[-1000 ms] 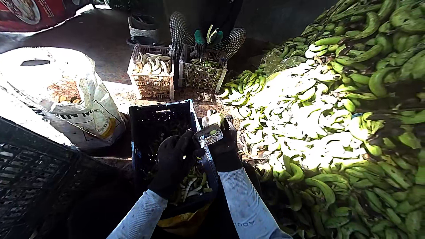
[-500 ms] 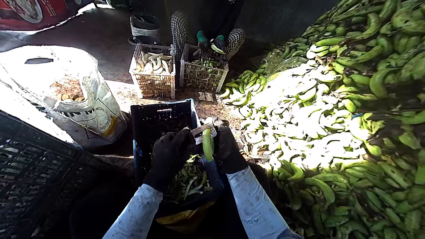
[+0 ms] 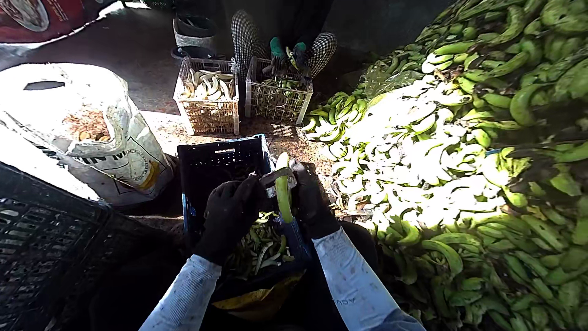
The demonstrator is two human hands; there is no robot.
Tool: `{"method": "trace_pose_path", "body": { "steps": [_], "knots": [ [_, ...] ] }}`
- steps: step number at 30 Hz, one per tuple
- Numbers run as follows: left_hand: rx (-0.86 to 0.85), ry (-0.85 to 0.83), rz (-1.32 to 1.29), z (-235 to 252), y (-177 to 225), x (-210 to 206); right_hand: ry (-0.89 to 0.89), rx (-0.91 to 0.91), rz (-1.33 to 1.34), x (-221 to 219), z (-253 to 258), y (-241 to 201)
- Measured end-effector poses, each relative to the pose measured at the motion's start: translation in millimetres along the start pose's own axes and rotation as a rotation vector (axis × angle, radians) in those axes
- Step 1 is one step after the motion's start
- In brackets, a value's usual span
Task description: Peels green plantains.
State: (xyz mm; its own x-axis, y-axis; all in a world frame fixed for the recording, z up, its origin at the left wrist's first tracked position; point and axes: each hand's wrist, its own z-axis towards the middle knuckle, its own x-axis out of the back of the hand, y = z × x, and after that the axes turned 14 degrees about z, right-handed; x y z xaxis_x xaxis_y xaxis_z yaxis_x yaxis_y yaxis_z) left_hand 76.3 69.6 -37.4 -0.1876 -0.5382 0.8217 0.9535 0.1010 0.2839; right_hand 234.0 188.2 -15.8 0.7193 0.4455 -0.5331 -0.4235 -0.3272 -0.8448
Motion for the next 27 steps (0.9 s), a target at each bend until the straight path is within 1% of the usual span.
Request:
{"method": "trace_pose_path", "body": {
  "steps": [2,4,6,8,9,12,14,16,18,20,22,24,25,27],
  "knots": [
    [-0.002,-0.007,0.026,-2,-2,-2,0.047,-0.01,0.005,1,1,5],
    [0.013,-0.02,0.036,-3,-3,-2,0.041,-0.019,-0.047,2,1,5],
    [0.052,-0.048,0.014,-2,-5,-1,-0.01,-0.056,-0.106,-2,0,1],
    [0.106,-0.104,-0.037,3,-9,1,-0.118,-0.082,-0.187,-2,-6,1],
    [0.122,-0.124,-0.058,5,-11,2,-0.14,-0.084,-0.214,-2,-8,2],
    [0.129,-0.15,-0.135,3,-15,3,-0.176,-0.073,-0.297,5,-10,6],
    [0.15,-0.178,-0.195,2,-17,2,-0.235,-0.036,-0.396,7,-11,4],
    [0.258,-0.282,-0.264,6,-20,2,-0.307,-0.033,-0.502,7,-13,6],
    [0.405,-0.382,-0.329,11,-24,7,-0.343,-0.071,-0.534,9,-15,6],
    [0.453,-0.4,-0.379,9,-25,9,-0.225,-0.087,-0.382,10,-16,9],
    [0.408,-0.389,-0.395,5,-25,6,-0.038,-0.088,-0.184,13,-13,9],
    [0.247,-0.36,-0.3,2,-19,0,0.076,-0.068,0.048,24,-6,13],
    [0.143,-0.329,-0.225,-1,-15,-4,0.092,-0.064,0.156,30,-4,16],
    [-0.048,-0.238,-0.114,-7,-4,-10,0.063,-0.101,0.333,39,-2,18]
  ]
}}
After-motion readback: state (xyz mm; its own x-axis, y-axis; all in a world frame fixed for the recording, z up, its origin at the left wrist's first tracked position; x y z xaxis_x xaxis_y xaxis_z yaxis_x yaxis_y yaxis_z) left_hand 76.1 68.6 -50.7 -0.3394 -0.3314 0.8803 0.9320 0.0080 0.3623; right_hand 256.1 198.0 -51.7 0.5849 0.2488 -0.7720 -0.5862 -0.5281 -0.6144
